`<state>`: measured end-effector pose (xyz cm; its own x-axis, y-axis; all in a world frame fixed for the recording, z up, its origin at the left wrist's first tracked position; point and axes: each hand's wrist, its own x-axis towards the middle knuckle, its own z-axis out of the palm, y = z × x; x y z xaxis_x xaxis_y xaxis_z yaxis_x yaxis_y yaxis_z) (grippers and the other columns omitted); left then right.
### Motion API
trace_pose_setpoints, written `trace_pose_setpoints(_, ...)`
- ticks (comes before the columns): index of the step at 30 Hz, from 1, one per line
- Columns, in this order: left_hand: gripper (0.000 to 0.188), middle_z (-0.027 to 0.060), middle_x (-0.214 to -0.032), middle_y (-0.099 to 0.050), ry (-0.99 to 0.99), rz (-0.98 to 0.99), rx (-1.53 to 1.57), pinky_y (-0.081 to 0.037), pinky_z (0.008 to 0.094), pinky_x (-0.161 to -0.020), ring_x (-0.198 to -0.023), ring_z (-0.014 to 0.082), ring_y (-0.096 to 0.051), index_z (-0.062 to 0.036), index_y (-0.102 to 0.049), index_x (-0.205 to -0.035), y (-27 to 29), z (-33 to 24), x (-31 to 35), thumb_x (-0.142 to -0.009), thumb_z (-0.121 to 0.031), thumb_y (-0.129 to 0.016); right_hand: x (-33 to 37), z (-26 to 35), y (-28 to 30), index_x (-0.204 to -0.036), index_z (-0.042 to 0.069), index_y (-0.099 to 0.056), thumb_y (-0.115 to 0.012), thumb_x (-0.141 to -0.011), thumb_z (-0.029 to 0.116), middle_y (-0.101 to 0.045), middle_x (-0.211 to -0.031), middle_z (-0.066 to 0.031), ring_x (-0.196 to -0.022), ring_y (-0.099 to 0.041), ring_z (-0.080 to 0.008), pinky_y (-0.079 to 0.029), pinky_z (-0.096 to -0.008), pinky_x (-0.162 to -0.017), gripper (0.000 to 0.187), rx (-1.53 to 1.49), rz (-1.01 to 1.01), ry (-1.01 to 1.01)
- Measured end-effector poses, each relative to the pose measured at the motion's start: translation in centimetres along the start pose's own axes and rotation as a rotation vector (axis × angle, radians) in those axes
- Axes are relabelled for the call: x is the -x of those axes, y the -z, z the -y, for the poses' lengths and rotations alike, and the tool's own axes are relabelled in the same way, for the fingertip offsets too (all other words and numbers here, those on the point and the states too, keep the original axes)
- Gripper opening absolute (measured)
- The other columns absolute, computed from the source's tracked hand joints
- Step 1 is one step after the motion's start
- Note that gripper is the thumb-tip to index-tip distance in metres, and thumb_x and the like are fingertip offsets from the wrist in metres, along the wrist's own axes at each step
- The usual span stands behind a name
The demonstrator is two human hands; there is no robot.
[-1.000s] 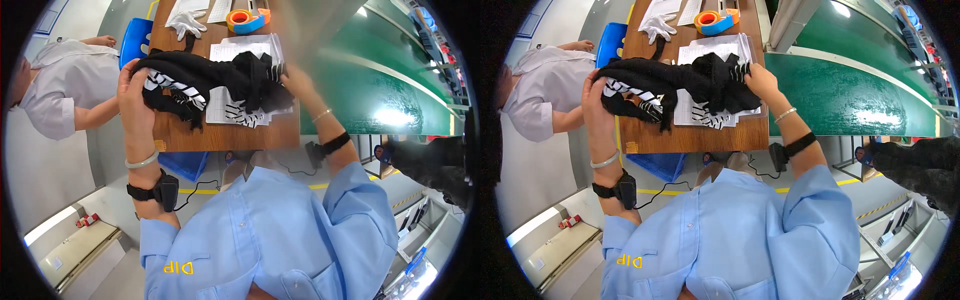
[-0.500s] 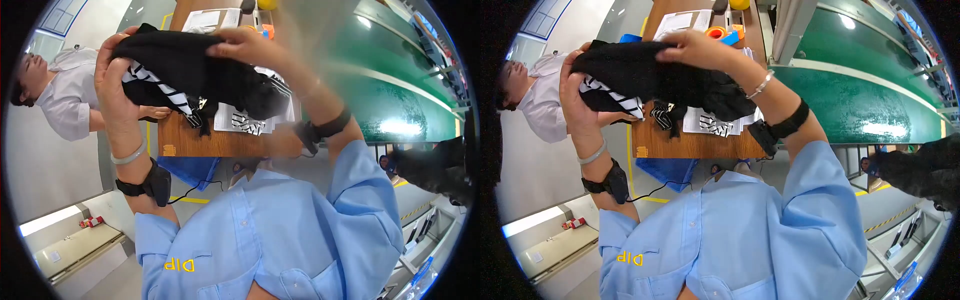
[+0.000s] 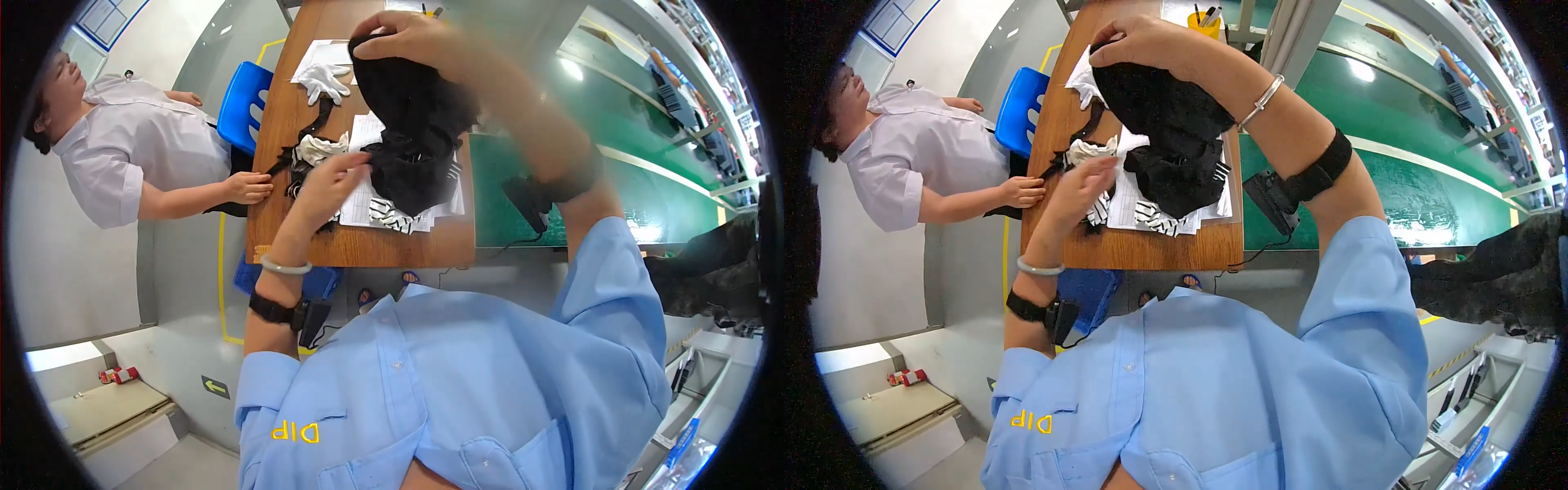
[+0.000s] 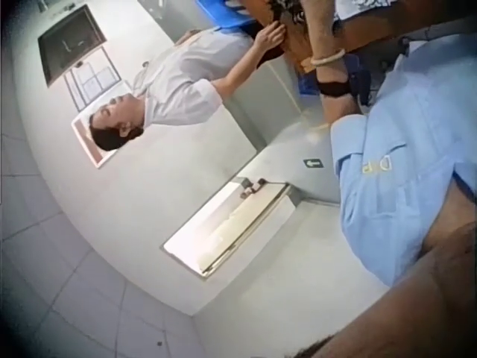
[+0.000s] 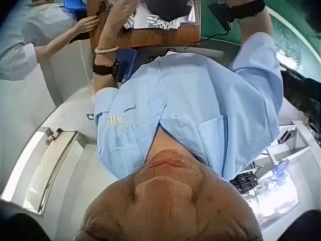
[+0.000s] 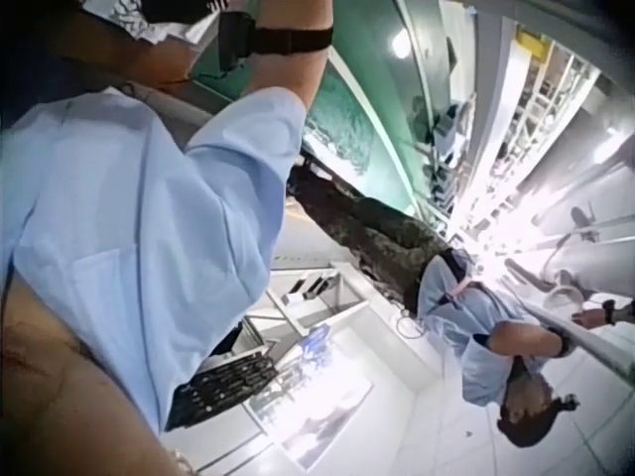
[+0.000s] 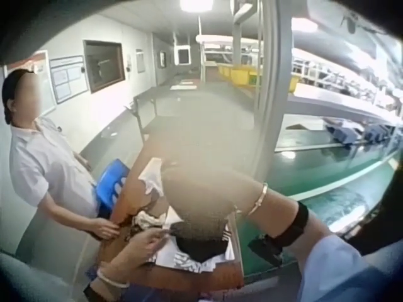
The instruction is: Organizing various electronics components into crates, wiping down workstation surfaces, and moving storage bins on a factory floor.
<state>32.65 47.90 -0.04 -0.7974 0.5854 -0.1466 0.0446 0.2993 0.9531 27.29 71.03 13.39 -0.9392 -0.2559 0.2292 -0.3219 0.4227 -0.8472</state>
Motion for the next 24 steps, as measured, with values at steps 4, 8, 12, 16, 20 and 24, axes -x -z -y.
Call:
trace_pose_setpoints(4, 0.041, 0.0130, -0.113, -0.059, -0.058, 0.164, 0.003, -0.040, 0.0298, -0.092, -0.104, 0.0185, -0.055, 0.0034, -0.046, -0.124, -2.9, -4.6, -0.5, -0.089, -0.016, -0.055, 1.5, 0.9, -0.8, -0.119, 0.003, -0.055, -0.062, -0.085, 0.024, -0.060, -0.105, -0.0062, -0.097, -0.054, -0.0133, -0.044, -0.0263, -0.084, 0.041, -0.176, 0.118, -0.176)
trace_pose_setpoints(8, 0.033, 0.0118, -0.110, -0.061, -0.091, -0.071, 0.349, -0.043, 0.0304, -0.090, -0.101, 0.0171, -0.057, 0.0010, -0.051, -0.119, -3.1, -5.4, -1.8, -0.088, -0.011, -0.054, 4.8, -0.7, -1.0, -0.118, 0.001, -0.056, -0.062, -0.083, 0.027, -0.059, -0.105, -0.0077, -0.095, -0.055, -0.0165, -0.045, -0.0304, -0.083, 0.044, -0.398, 0.120, -0.224)
trace_pose_setpoints(12, 0.027, 0.0093, -0.110, -0.061, -0.228, -0.125, 1.012, -0.045, 0.0338, -0.090, -0.101, 0.0181, -0.058, -0.0046, -0.055, -0.113, -0.8, -4.2, -1.2, -0.087, -0.011, -0.055, 9.1, -1.7, -1.1, -0.120, 0.004, -0.053, -0.059, -0.086, 0.024, -0.057, -0.099, -0.0044, -0.089, -0.056, -0.0133, -0.049, -0.0291, -0.074, 0.040, -0.427, 0.116, -0.353)
trace_pose_setpoints(16, 0.025, 0.0077, -0.109, -0.061, -0.161, -0.234, 0.959, -0.045, 0.0356, -0.091, -0.102, 0.0194, -0.059, -0.0056, -0.056, -0.111, 0.2, -5.3, -0.7, -0.087, -0.011, -0.054, 11.7, -4.8, -2.5, -0.119, 0.007, -0.053, -0.058, -0.087, 0.022, -0.054, -0.090, 0.0003, -0.082, -0.055, -0.0090, -0.050, -0.0257, -0.068, 0.036, -0.589, 0.087, -0.444)
trace_pose_setpoints(20, 0.026, 0.0069, -0.110, -0.061, -0.122, -0.174, 0.996, -0.044, 0.0363, -0.093, -0.103, 0.0205, -0.058, -0.0054, -0.055, -0.113, 0.8, -6.0, -0.5, -0.088, -0.013, -0.052, 11.8, -5.6, -4.3, -0.114, 0.008, -0.056, -0.059, -0.087, 0.026, -0.055, -0.088, 0.0012, -0.080, -0.056, -0.0092, -0.049, -0.0244, -0.067, 0.033, -0.650, -0.033, -0.433)
trace_pose_setpoints(24, 0.026, 0.0066, -0.113, -0.059, -0.124, -0.118, 0.965, -0.043, 0.0362, -0.094, -0.106, 0.0205, -0.056, -0.0060, -0.053, -0.113, -0.4, -7.5, -1.0, -0.088, -0.014, -0.051, 10.3, -6.1, -4.4, -0.107, 0.007, -0.059, -0.061, -0.086, 0.030, -0.056, -0.085, 0.0014, -0.079, -0.056, -0.0095, -0.048, -0.0247, -0.066, 0.031, -0.562, -0.105, -0.290)
